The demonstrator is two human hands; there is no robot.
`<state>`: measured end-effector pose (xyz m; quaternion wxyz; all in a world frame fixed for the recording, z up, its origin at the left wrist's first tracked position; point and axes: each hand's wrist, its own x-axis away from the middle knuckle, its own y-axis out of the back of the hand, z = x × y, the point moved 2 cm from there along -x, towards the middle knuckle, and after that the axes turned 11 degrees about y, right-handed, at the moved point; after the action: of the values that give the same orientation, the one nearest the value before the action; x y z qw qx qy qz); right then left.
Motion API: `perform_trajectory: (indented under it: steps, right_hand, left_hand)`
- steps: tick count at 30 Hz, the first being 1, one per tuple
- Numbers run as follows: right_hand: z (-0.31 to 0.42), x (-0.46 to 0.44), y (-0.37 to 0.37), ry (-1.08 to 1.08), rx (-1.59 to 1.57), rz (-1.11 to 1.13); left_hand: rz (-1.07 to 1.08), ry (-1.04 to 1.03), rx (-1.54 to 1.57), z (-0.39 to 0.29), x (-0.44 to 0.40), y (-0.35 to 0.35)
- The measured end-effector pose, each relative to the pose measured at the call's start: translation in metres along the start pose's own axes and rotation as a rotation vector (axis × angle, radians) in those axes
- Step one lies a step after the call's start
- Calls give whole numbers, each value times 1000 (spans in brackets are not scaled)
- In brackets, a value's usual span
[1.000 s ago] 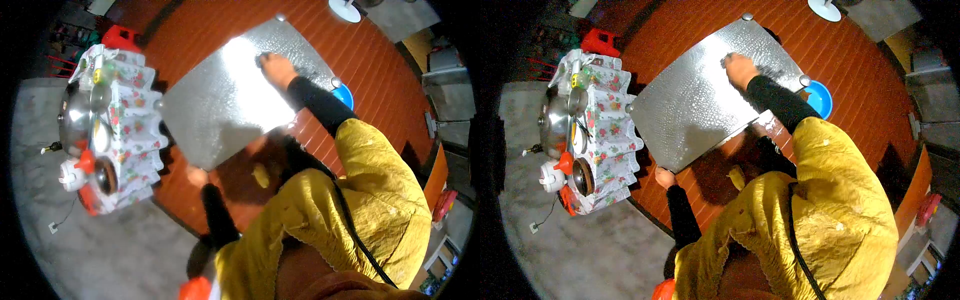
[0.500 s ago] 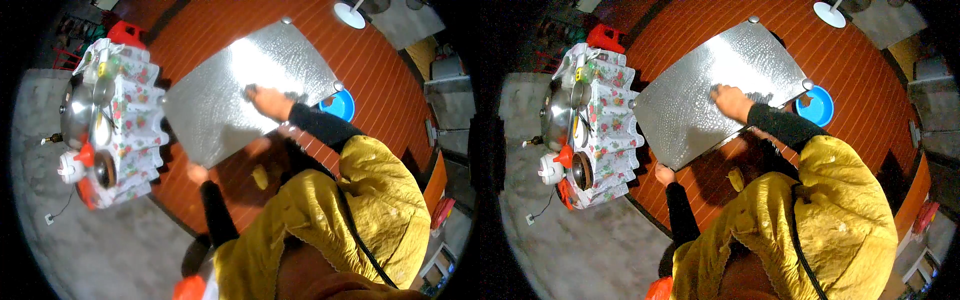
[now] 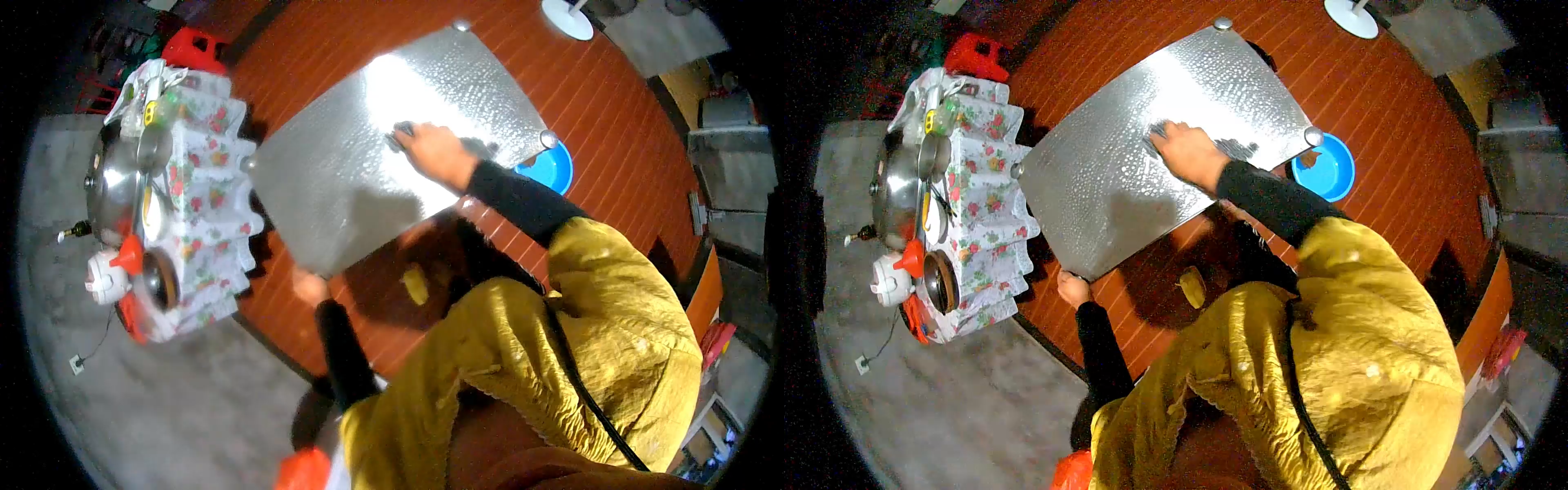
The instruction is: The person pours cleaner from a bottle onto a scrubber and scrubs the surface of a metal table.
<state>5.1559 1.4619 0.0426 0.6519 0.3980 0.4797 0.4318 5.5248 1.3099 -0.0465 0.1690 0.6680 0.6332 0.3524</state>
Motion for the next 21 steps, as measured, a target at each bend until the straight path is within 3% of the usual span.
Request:
perform_trajectory:
  steps: [1, 4, 6, 7, 8, 10, 11, 13, 16, 18, 19, 20, 21]
  right_hand:
    - [-13, -17, -4, -15, 44, -73]
    - [-91, -35, -12, -224, 204, -120]
    - [-141, 2, 15, -397, 260, -212]
    - [-163, 25, 31, -529, 320, -184]
    - [-174, 49, 46, -548, 329, -261]
    - [-159, 82, 57, -603, 304, -256]
    - [-141, 87, 58, -531, 313, -164]
    - [-88, 93, 52, -418, 239, -40]
    - [-4, 88, 33, -308, -3, 0]
    - [24, 87, 29, -52, -28, -133]
    - [14, 94, 24, -87, -38, -134]
    - [-4, 96, 31, -232, 9, 33]
    - [-29, 105, 41, -350, 32, -1]
  left_hand:
    - [-97, -142, -166, 16, -10, 0]
    - [-104, -212, -315, 20, -23, 10]
    - [-91, -305, -678, 15, -20, 14]
    - [-74, -187, -427, -11, -2, 17]
    - [-67, -187, -421, -17, 2, 15]
    - [-130, -33, -238, -19, 6, 10]
    - [-126, -27, -227, -7, 1, 3]
    - [-217, -271, -345, 26, -21, -2]
    - [-79, -226, -333, 34, -32, 1]
    - [-137, -277, -355, 21, -21, 0]
    - [-202, -318, -378, 12, -18, 3]
    - [-203, -325, -379, 13, -22, 3]
    - [-221, -352, -407, 19, -28, 0]
